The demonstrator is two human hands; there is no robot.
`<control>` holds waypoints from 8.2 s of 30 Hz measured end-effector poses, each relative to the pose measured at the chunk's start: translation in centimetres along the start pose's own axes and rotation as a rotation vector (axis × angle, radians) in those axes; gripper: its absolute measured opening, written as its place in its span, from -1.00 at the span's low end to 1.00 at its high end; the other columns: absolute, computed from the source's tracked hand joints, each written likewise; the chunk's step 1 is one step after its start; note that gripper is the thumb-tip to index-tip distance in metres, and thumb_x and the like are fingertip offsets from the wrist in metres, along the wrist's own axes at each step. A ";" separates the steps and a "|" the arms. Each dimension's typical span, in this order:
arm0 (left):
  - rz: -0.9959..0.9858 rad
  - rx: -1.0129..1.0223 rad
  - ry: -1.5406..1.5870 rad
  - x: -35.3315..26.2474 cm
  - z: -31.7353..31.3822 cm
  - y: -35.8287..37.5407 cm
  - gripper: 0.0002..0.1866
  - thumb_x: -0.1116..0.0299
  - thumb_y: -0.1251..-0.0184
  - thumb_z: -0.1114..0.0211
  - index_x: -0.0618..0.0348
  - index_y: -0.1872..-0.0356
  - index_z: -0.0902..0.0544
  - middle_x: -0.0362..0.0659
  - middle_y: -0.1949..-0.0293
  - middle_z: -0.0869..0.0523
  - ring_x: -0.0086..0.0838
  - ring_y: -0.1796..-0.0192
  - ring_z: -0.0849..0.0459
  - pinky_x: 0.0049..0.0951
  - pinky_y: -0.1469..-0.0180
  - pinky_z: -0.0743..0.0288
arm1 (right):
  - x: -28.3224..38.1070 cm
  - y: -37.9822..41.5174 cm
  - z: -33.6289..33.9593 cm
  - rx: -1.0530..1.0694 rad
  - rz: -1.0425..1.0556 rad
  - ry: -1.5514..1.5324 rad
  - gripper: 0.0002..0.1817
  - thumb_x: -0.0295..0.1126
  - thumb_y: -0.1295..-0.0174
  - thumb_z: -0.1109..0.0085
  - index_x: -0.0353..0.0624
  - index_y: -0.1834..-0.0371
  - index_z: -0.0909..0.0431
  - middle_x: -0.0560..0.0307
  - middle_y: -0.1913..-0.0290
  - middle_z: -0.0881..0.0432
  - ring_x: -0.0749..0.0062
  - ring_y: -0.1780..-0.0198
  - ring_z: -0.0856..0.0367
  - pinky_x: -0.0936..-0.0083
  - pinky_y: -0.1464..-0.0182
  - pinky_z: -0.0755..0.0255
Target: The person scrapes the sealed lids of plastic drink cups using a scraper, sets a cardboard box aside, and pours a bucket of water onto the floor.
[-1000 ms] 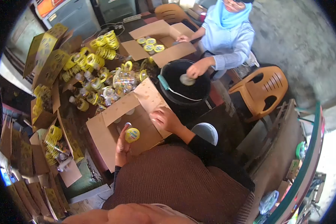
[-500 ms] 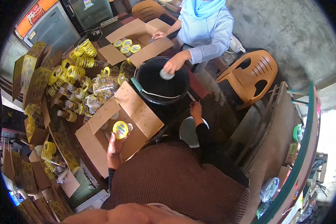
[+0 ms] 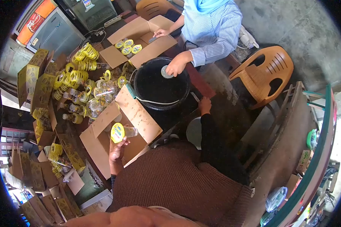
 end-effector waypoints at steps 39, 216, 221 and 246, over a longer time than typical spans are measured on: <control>-0.277 0.001 -0.427 0.3 -17.9 -13.7 -0.50 0.33 -0.05 -0.52 0.28 0.04 -0.48 -0.12 0.30 -0.72 -0.53 0.49 -0.71 -0.58 0.49 -0.61 | 5.3 7.9 18.1 -0.490 1.005 -0.047 -0.64 -0.56 -0.08 -0.13 -0.06 0.02 -0.63 0.23 0.24 -0.53 0.35 0.21 -0.50 0.37 0.16 -0.36; -0.470 -0.144 -1.082 2.2 -17.2 -17.8 -0.72 0.24 -0.29 -0.22 0.32 0.26 -0.56 0.18 0.26 -0.68 0.10 0.15 -0.65 -0.05 0.10 -0.54 | 19.8 7.5 21.4 -0.043 0.799 -0.517 -0.45 -0.27 -0.19 -0.25 -0.19 -0.24 -0.38 -0.14 -0.01 -0.51 0.02 -0.01 -0.53 0.28 -0.02 -0.40; -0.473 -0.126 -1.091 2.1 -17.3 -17.3 -0.75 0.30 -0.26 -0.24 0.33 0.25 -0.55 0.16 0.25 -0.68 0.08 0.14 -0.65 -0.08 0.10 -0.55 | 19.7 7.3 20.9 -0.004 0.804 -0.532 -0.46 -0.28 -0.18 -0.25 -0.18 -0.24 -0.39 -0.11 0.05 -0.52 0.06 0.03 -0.54 0.27 0.03 -0.42; -0.537 -0.124 -1.067 2.2 -17.2 -16.9 -0.76 0.34 -0.21 -0.29 0.33 0.24 -0.57 0.14 0.28 -0.68 0.03 0.19 -0.68 -0.13 0.15 -0.56 | 19.1 8.3 20.6 -0.034 0.724 -0.554 -0.43 -0.32 -0.16 -0.29 -0.15 -0.26 -0.39 0.03 0.12 -0.49 0.23 0.16 -0.55 0.37 0.16 -0.45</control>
Point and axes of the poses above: each hand's wrist, its own y-axis away from the middle knuckle, its own z-axis out of the back of the hand, x = y × z, the point moved 1 cm from there along -y, towards the middle knuckle
